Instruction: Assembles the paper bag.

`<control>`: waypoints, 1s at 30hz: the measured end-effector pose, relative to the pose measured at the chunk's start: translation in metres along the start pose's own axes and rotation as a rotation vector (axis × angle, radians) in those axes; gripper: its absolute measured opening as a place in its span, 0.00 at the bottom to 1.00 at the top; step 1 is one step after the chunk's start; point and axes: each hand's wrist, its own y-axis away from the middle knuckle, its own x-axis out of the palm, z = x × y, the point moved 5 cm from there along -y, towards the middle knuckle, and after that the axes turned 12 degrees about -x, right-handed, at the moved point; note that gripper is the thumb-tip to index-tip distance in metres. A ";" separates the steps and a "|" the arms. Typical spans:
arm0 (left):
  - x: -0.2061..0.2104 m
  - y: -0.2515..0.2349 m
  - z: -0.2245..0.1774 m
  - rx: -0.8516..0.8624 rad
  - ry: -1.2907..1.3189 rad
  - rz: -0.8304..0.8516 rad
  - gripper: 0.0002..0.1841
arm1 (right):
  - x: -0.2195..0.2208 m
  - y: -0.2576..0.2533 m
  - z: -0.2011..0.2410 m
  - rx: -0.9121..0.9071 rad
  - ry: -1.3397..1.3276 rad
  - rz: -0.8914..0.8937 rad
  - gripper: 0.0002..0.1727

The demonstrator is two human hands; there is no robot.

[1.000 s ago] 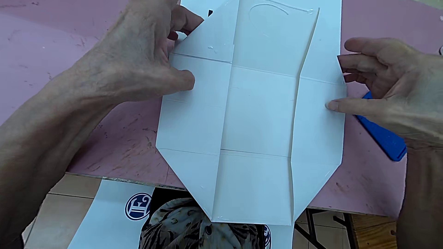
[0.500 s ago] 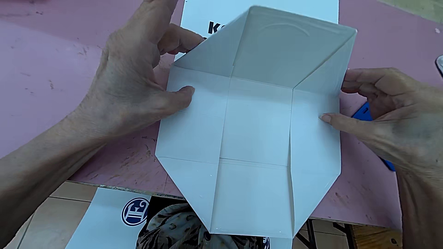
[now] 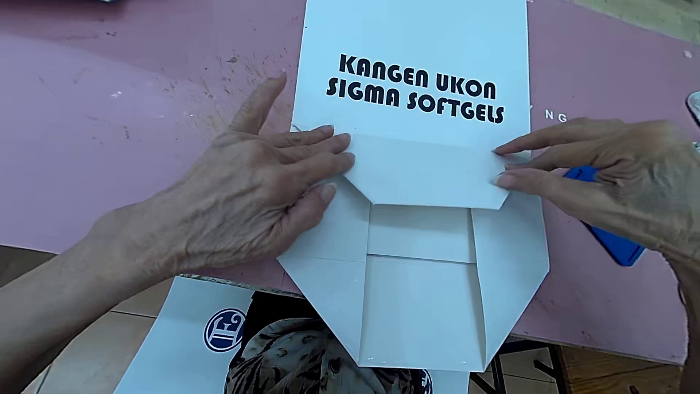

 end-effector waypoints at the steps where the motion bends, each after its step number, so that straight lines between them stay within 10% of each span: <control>1: 0.001 0.000 -0.003 0.001 -0.018 0.007 0.29 | 0.000 -0.009 0.001 -0.018 0.018 0.009 0.24; 7: 0.010 -0.001 -0.016 0.032 -0.088 0.036 0.29 | 0.026 -0.031 -0.006 0.027 -0.234 0.057 0.11; 25: 0.006 -0.010 -0.017 0.042 -0.081 0.055 0.33 | 0.032 -0.021 -0.009 -0.004 -0.268 -0.101 0.14; 30: 0.010 -0.001 -0.015 0.059 -0.097 0.089 0.62 | 0.032 -0.009 0.004 -0.066 -0.226 -0.166 0.10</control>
